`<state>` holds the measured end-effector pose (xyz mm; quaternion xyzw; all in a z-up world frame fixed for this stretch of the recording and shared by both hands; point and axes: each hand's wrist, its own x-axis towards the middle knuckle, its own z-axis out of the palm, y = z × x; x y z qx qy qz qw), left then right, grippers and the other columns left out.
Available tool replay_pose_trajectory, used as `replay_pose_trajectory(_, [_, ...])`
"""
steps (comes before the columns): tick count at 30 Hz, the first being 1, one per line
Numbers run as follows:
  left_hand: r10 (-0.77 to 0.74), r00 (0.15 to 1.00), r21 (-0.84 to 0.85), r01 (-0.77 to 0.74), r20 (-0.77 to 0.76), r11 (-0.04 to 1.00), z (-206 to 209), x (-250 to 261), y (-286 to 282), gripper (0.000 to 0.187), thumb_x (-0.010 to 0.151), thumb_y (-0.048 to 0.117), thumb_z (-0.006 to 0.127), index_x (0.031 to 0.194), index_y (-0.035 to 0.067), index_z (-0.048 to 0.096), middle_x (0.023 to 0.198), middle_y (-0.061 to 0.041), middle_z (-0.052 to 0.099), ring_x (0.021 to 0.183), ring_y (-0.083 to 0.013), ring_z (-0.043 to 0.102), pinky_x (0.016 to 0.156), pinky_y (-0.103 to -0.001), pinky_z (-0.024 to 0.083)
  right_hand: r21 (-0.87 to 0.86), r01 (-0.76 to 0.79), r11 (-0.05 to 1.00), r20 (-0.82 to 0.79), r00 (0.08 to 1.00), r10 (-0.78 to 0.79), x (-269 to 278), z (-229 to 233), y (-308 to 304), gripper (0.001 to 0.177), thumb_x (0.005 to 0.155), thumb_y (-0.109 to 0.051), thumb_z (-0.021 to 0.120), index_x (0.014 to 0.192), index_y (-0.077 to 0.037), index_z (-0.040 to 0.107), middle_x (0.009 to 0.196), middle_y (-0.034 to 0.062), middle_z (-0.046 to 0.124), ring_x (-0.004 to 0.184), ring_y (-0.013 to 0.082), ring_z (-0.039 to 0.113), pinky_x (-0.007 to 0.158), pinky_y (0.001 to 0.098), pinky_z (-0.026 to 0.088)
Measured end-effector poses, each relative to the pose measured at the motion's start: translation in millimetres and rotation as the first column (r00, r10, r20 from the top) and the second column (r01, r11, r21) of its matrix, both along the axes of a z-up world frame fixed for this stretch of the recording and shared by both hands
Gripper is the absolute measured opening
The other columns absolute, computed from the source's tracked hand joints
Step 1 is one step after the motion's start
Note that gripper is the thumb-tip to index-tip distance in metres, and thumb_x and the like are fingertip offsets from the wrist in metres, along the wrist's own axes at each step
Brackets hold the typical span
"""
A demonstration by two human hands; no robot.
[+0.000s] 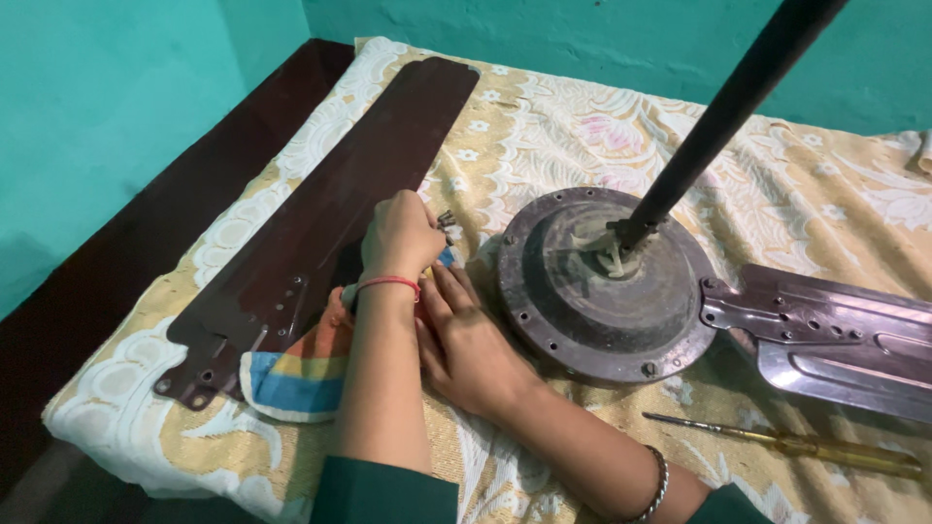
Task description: The person attaches a ceiling fan blade to the fan motor housing using a screwdriver and screws. They align the blade, insert screws, and tighten them to secure the blade in place.
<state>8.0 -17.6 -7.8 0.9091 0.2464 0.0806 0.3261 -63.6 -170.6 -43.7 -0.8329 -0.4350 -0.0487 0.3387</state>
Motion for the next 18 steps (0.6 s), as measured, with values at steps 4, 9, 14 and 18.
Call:
replay_pose_trajectory(4, [0.006,1.000,-0.012,-0.006,0.007,1.000,2,-1,-1,0.009,0.079,0.010,0.075,0.087,0.012,0.079,0.102,-0.017,0.076,0.097,-0.0361,0.074,0.086,-0.046,0.060,0.010,0.004,1.000,-0.011,1.000,-0.004,0,-1,1,0.057,0.099,-0.019,0.055,0.145,0.013,0.043,0.153,0.0408,0.036,0.146,0.0543,0.031,0.121,0.0516,0.029])
replay_pose_trajectory(9, [0.030,1.000,-0.014,-0.030,0.007,0.999,4,-1,-2,0.012,0.077,0.010,0.076,0.089,0.011,0.079,0.102,-0.016,0.076,0.099,-0.0347,0.073,0.085,-0.046,0.059,0.011,-0.001,1.000,0.007,1.000,0.001,0,-2,0,0.056,0.099,-0.018,0.056,0.145,0.012,0.044,0.153,0.0398,0.037,0.147,0.0540,0.032,0.122,0.0517,0.029])
replay_pose_trajectory(14, [0.062,0.995,-0.023,-0.060,0.079,0.998,7,-3,-1,0.015,0.081,0.012,0.074,0.096,0.015,0.077,0.105,-0.015,0.075,0.099,-0.0350,0.072,0.084,-0.046,0.058,0.015,0.001,1.000,0.005,1.000,-0.001,0,-3,0,0.056,0.099,-0.018,0.055,0.145,0.012,0.044,0.153,0.0402,0.037,0.146,0.0538,0.033,0.121,0.0517,0.029])
replay_pose_trajectory(18, [0.050,0.986,-0.011,-0.049,0.159,0.999,11,-5,-4,0.011,0.083,0.013,0.074,0.093,0.015,0.078,0.106,-0.012,0.075,0.098,-0.0331,0.073,0.082,-0.045,0.058,0.014,-0.003,1.000,0.014,1.000,0.002,0,-3,0,0.056,0.099,-0.018,0.055,0.145,0.012,0.044,0.153,0.0395,0.038,0.146,0.0533,0.033,0.121,0.0516,0.029])
